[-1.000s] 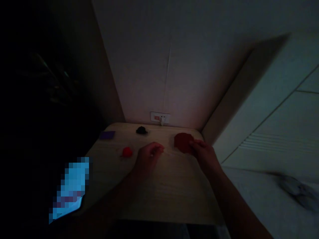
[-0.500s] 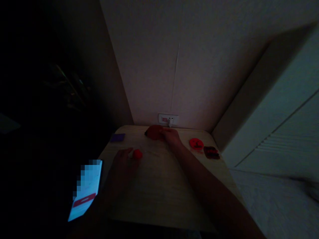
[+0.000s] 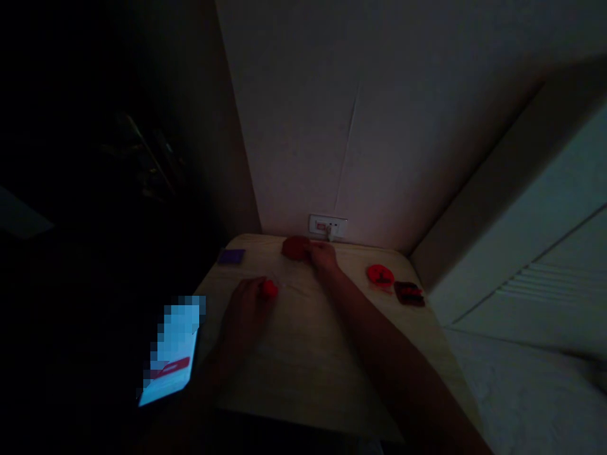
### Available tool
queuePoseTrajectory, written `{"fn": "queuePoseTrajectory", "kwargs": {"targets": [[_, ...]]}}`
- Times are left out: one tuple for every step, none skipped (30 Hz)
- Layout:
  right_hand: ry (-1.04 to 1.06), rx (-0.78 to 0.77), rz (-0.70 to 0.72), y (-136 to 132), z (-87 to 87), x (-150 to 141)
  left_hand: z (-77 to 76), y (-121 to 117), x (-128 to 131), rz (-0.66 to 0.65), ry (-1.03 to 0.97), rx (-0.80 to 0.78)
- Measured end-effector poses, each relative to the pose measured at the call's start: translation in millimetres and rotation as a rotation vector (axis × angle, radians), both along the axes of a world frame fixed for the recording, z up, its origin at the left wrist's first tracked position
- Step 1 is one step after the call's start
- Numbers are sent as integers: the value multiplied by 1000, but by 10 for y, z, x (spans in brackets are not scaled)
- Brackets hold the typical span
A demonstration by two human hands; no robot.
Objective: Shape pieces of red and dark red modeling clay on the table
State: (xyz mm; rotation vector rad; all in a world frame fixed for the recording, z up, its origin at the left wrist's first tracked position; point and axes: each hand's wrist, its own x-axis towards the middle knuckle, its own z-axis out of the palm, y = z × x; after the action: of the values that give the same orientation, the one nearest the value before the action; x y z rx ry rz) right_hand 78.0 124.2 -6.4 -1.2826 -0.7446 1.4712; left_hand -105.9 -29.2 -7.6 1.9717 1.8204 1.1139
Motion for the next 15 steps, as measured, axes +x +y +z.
{"fn": "queuePoseTrajectory", "kwargs": {"targets": [[1,-7,0,-8,10,5,-2,9,2,3,-4,0],[4,-12,0,-17,24,12,-2,15,6,6,-11,-3],[10,-16,-1,-27,42,21,1,19,11,11,-19,-5],[19,-17,-1,-38,63,32,5,19,18,15,-29,-7],[32,-16,-1,-52,85,44,11,16,26,20,-44,-13],[48,-13,-3,-68,107,57,17,10,37,28,-64,-24],[65,-8,-6,-85,128,70,23,1,48,39,-84,-41],[83,-2,-10,-102,147,85,29,-9,59,51,-101,-63],[100,4,-16,-118,164,99,34,-20,70,63,-115,-83],[114,9,-25,-130,179,113,38,-30,79,70,-124,-98],[126,13,-36,-139,191,126,40,-38,87,78,-130,-105],[134,14,-47,-141,202,137,41,-45,93,84,-137,-103],[140,14,-58,-137,210,147,39,-50,97,87,-145,-95],[143,12,-69,-128,217,153,35,-54,99,89,-156,-83],[144,9,-79,-114,223,157,27,-56,100,90,-168,-69]]}}
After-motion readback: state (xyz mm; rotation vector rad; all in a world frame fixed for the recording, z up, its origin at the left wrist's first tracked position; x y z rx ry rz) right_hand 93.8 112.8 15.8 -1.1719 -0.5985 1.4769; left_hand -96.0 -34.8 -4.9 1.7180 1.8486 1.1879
